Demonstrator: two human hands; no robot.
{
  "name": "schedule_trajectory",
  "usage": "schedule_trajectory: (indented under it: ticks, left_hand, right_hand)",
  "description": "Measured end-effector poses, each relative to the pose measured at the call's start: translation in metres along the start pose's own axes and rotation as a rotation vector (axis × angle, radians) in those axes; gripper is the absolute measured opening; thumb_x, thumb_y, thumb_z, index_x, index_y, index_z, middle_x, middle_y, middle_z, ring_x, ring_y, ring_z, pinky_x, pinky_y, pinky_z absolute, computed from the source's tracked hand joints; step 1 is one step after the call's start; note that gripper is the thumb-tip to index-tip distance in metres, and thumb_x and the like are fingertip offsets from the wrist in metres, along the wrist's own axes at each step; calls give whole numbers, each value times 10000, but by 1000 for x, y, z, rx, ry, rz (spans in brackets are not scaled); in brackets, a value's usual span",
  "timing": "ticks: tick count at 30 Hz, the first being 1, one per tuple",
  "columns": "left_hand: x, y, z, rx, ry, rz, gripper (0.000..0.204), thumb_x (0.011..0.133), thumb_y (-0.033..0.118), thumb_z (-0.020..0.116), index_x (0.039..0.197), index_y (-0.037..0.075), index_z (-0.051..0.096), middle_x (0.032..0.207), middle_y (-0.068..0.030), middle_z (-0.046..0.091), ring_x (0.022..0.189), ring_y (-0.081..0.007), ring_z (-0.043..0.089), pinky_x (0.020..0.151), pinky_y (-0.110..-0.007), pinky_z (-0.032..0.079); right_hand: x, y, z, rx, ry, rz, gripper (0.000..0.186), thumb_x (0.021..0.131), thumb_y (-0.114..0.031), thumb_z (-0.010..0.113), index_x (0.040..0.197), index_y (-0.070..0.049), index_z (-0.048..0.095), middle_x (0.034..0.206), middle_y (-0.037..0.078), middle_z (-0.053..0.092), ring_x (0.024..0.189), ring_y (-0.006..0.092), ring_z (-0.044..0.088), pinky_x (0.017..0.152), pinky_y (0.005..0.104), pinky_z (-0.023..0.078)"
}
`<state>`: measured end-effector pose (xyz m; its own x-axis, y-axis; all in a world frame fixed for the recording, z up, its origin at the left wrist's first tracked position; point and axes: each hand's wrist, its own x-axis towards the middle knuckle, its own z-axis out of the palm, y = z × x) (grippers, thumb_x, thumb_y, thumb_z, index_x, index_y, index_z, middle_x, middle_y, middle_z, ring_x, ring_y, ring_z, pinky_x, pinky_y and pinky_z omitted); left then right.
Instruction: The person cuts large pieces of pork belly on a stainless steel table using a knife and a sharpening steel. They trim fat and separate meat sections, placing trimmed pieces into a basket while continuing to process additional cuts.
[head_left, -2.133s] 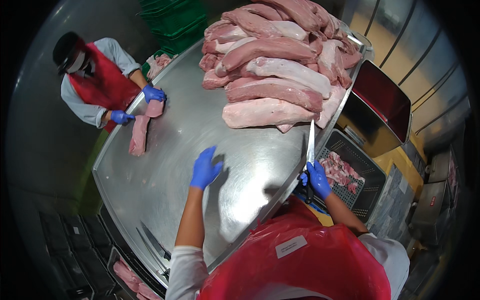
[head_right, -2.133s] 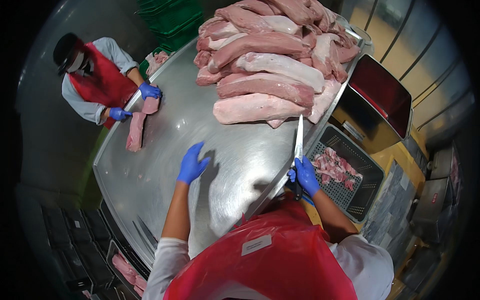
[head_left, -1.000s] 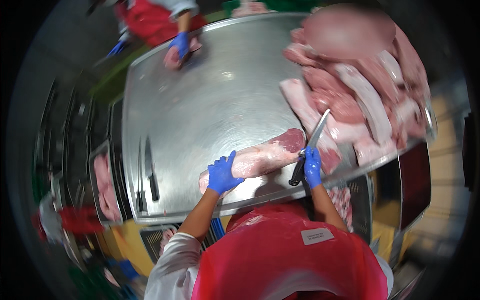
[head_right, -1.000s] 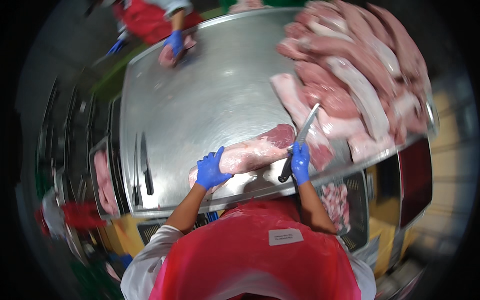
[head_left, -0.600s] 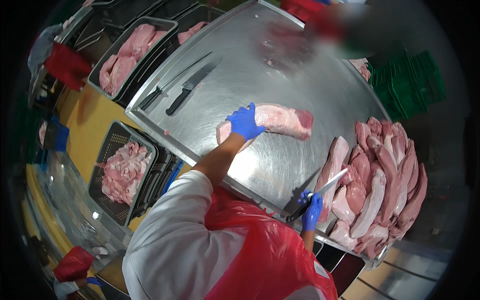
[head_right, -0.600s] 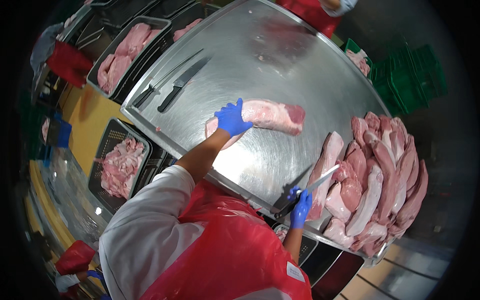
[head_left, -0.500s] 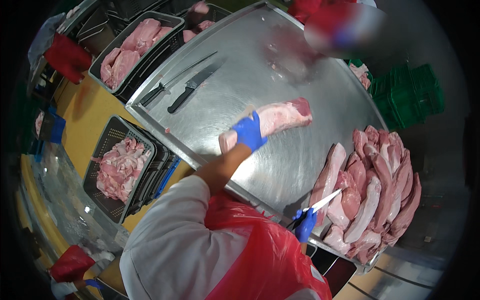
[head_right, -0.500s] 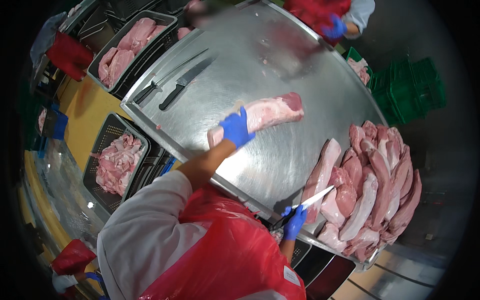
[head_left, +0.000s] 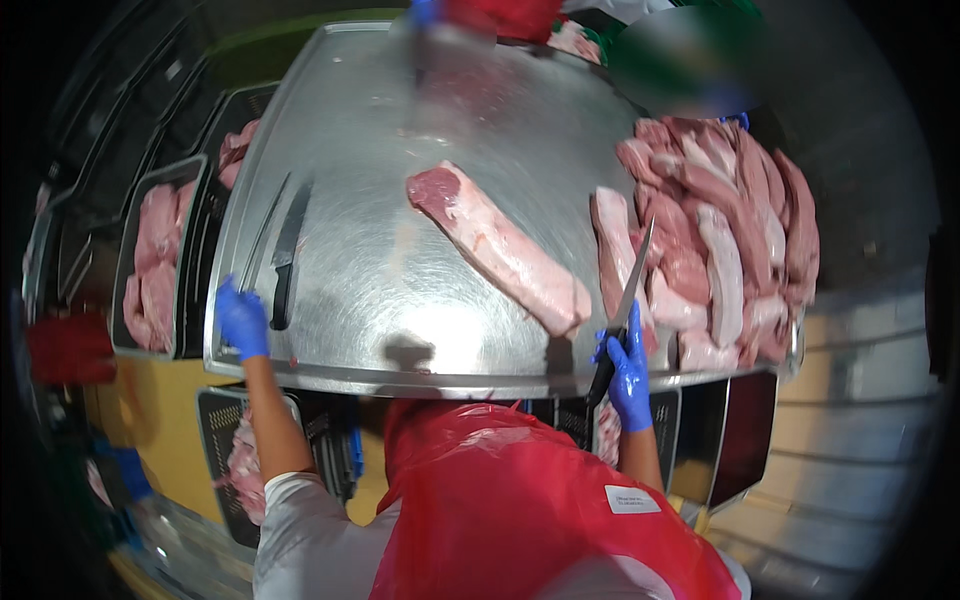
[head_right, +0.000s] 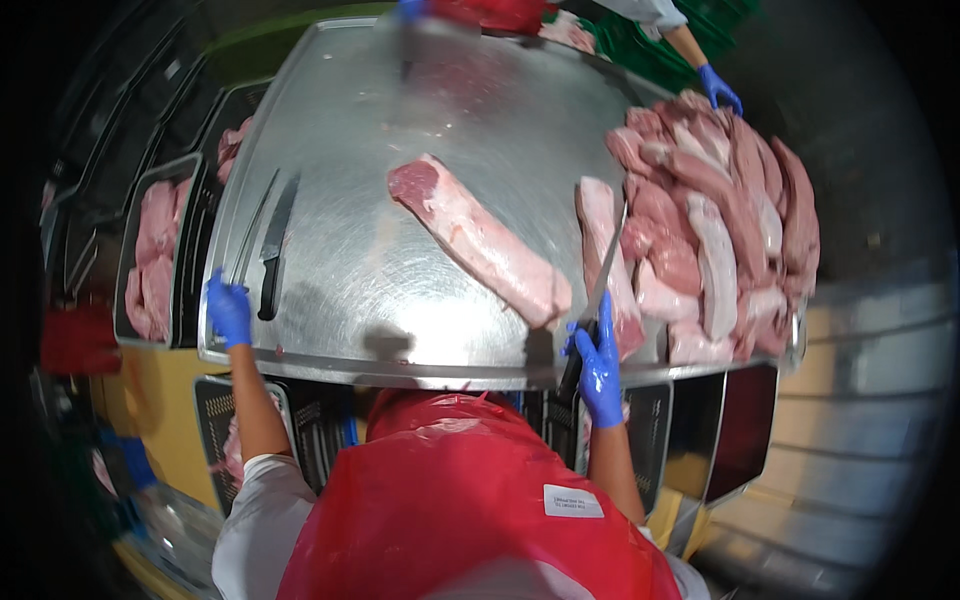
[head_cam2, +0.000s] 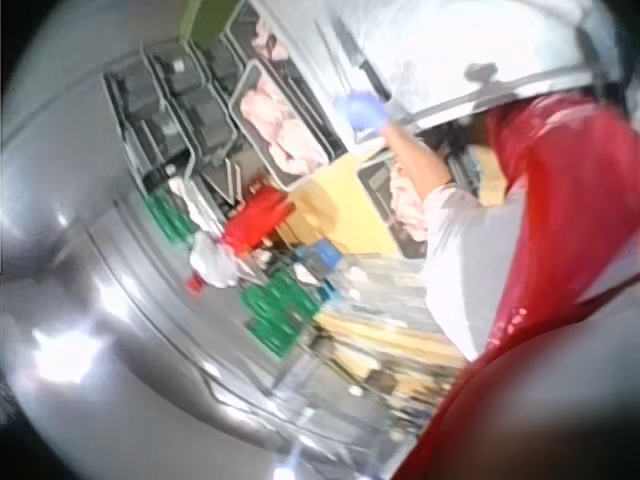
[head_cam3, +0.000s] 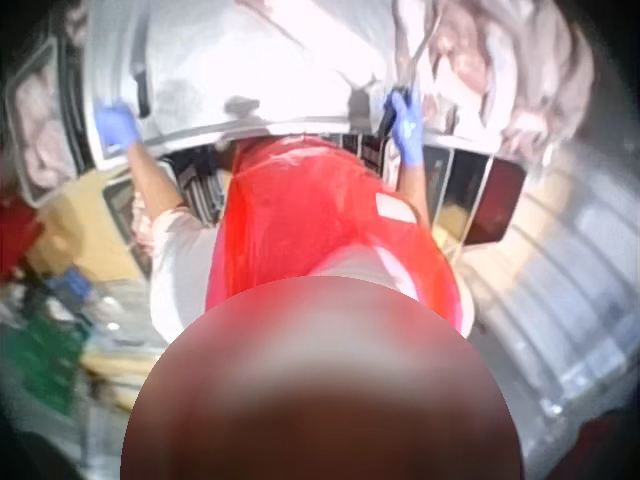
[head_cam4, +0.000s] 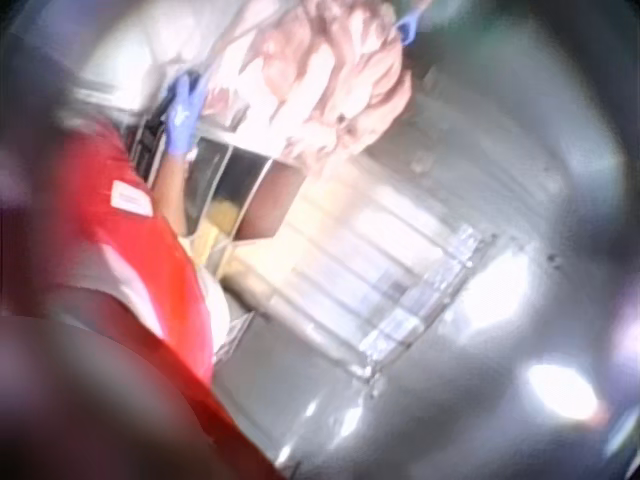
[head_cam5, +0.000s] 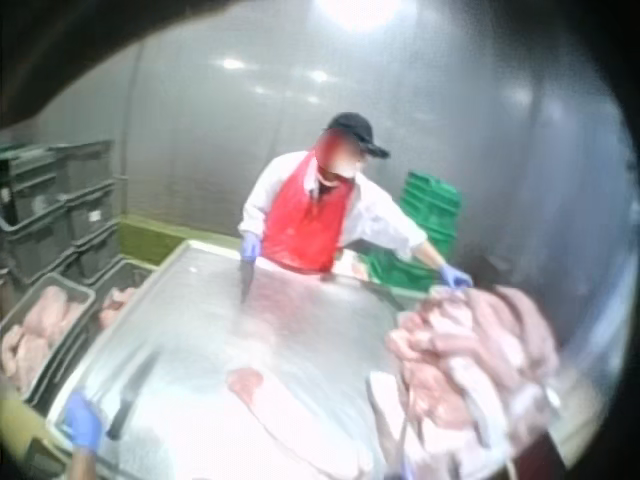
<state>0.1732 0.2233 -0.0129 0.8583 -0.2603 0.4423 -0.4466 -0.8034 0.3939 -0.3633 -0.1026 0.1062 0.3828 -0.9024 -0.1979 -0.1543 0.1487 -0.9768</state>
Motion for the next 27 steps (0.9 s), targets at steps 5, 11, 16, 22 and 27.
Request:
schedule_trajectory:
  ticks: [5, 11, 16, 22, 27]
  left_hand:
    - [26, -95, 14, 431, -267, 14, 486, 776, 265, 765, 1170, 39, 592, 1141, -233, 598, 1049, -420, 597, 889, -488, 504]
    - [23, -77, 29, 315, -320, 83, 194, 902, 195, 565, 940, 12, 619, 898, -245, 620, 858, -438, 621, 738, -526, 494]
    - [3, -80, 29, 142, -350, 81, 242, 847, 178, 616, 957, -35, 582, 955, -290, 603, 935, -461, 592, 811, -514, 470]
    - [-13, -67, 38, 181, -452, -146, 324, 707, 162, 677, 946, -58, 684, 879, -275, 677, 860, -429, 673, 773, -494, 526]
    - [-44, -52, 16, -277, -485, -382, 259, 719, 201, 680, 750, -57, 690, 644, -175, 659, 503, -275, 641, 504, -418, 513]
  right_hand:
    - [-36, 50, 3, -288, -21, -47, 686, 970, -88, 552, 1576, -117, 230, 1156, 108, 617, 937, 158, 608, 879, 277, 503]
    - [-70, 68, 20, -392, 188, -142, 621, 938, -65, 570, 1522, -66, 356, 1436, 182, 524, 1291, 213, 516, 1057, 320, 402]
    - [-59, 35, 10, -249, 212, -115, 634, 931, -72, 583, 1525, -97, 363, 1254, 190, 637, 1075, 212, 616, 961, 338, 468]
    - [-71, 80, -14, -503, 209, -472, 604, 923, -81, 596, 1499, -118, 417, 1020, 222, 645, 905, 311, 638, 855, 380, 497]
    - [-106, 56, -25, -607, 167, -440, 572, 919, -72, 589, 1473, -119, 456, 938, 219, 607, 866, 371, 597, 803, 444, 480]
